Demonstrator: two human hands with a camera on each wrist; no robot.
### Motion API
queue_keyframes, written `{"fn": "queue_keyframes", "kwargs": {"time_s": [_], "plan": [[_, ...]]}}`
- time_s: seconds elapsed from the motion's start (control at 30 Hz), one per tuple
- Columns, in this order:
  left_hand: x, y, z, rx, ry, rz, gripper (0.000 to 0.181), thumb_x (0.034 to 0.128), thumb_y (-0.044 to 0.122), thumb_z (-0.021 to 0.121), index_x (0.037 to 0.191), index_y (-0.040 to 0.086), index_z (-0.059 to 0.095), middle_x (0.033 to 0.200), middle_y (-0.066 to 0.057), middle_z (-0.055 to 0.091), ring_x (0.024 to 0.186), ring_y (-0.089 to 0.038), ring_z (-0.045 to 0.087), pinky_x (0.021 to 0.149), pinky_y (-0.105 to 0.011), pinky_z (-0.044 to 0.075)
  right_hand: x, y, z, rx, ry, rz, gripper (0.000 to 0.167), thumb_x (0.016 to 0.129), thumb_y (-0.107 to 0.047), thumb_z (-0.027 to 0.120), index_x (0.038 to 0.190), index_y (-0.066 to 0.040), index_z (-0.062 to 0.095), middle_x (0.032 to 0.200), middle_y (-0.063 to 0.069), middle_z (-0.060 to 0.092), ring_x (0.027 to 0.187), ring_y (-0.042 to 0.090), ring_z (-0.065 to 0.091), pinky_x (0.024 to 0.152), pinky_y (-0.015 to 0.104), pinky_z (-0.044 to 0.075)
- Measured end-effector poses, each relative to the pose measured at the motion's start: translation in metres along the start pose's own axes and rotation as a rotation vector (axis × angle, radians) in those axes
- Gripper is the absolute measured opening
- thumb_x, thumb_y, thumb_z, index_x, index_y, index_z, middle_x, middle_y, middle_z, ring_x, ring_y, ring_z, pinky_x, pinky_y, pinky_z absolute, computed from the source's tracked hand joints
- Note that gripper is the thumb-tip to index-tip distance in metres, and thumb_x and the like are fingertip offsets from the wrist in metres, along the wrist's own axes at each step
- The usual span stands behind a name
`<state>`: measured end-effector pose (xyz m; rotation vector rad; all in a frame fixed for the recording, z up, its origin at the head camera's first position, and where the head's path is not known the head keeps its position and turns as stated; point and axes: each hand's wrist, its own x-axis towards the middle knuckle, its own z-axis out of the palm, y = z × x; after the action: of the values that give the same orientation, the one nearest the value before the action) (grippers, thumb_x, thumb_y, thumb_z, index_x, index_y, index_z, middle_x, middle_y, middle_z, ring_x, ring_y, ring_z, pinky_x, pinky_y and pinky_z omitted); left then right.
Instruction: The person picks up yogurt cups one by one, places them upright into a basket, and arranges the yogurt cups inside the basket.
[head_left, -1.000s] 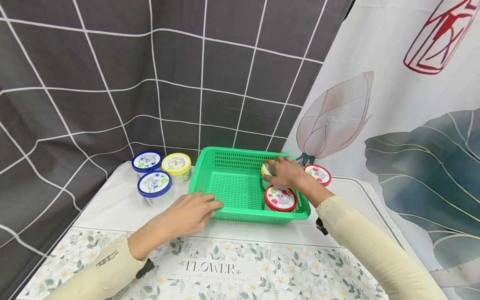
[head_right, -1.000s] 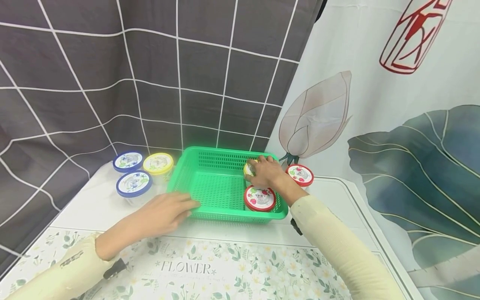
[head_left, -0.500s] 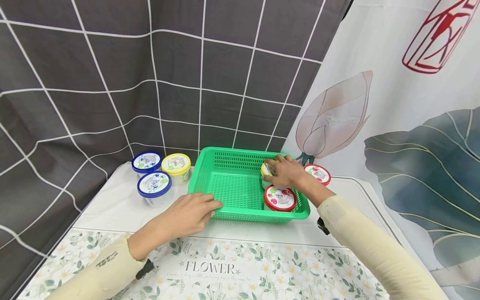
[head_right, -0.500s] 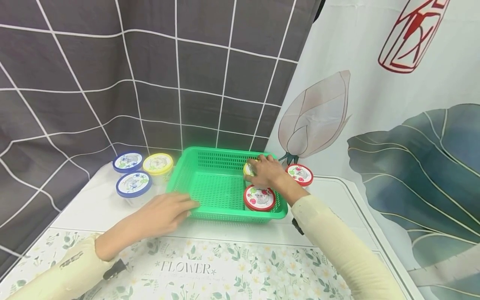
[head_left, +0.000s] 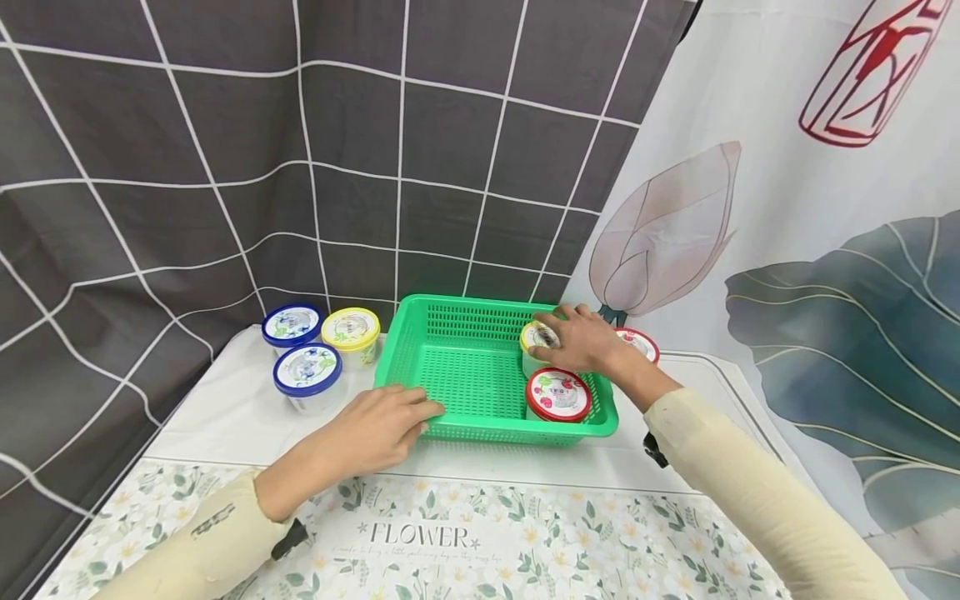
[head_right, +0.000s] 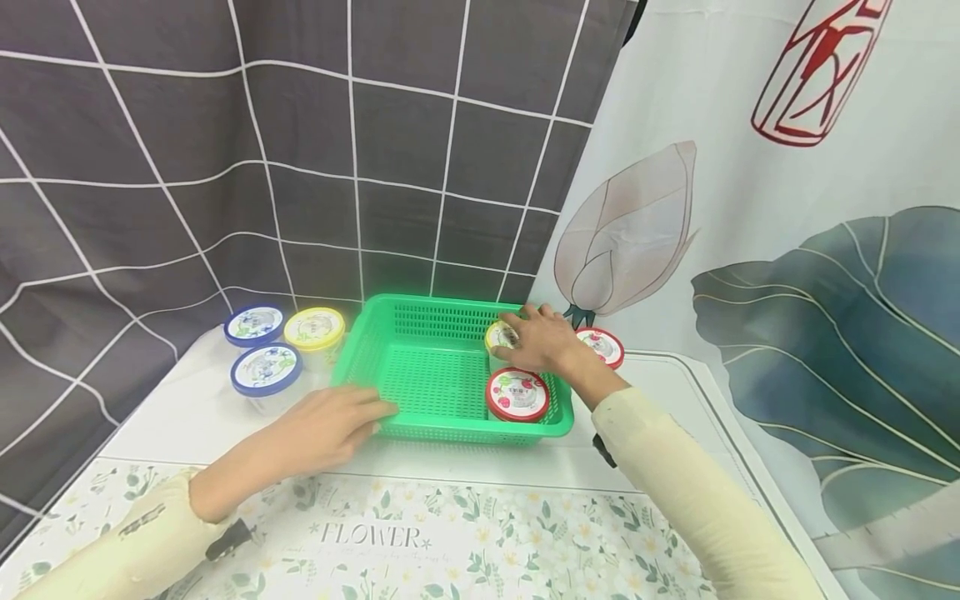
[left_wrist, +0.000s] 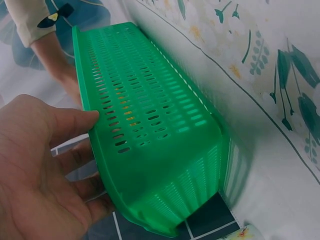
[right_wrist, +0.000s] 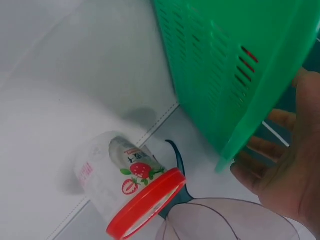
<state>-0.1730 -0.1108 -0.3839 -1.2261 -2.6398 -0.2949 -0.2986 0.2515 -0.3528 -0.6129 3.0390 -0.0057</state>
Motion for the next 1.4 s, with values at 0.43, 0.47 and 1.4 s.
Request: {"fn": "queue_keyframes", "kwargs": {"time_s": [0.43,0.47,1.4], "plan": [[0.001,0.002,-0.002,-0.013,-0.001,-0.013,0.030,0.1062,0.007,0.069,0.133,0.012,0.080,0.113,-0.004,0.078,0.099,-0.025,0.075,0.084,-0.041,0.065,-0.008,0.013,-0.013,0.009,0.015,0.009,0.073,0.109,-0.056,0.058,0.172,-0.019,0.049,0.171,0.027,0.050,0.155,0.054,0.045,0.132,0.073,0.034],[0.001,0.002,-0.002,-0.013,-0.001,-0.014,0.030,0.1062,0.007,0.069,0.133,0.012,0.080,0.113,-0.004,0.078,0.099,-0.025,0.076,0.084,-0.042,0.065,-0.008,0.014,-0.015,0.009,0.016,0.009,0.072,0.110,-0.055,0.058,0.171,-0.018,0.049,0.171,0.027,0.050,0.155,0.054,0.046,0.132,0.073,0.034],[0.001,0.002,-0.001,-0.013,-0.005,-0.012,0.029,0.1061,0.006,0.069,0.133,0.012,0.079,0.112,-0.003,0.077,0.099,-0.024,0.075,0.088,-0.043,0.065,-0.027,0.045,-0.032,0.015,0.015,0.048,0.066,0.110,-0.043,0.056,0.168,-0.011,0.053,0.168,0.031,0.050,0.154,0.059,0.043,0.132,0.079,0.030]]}}
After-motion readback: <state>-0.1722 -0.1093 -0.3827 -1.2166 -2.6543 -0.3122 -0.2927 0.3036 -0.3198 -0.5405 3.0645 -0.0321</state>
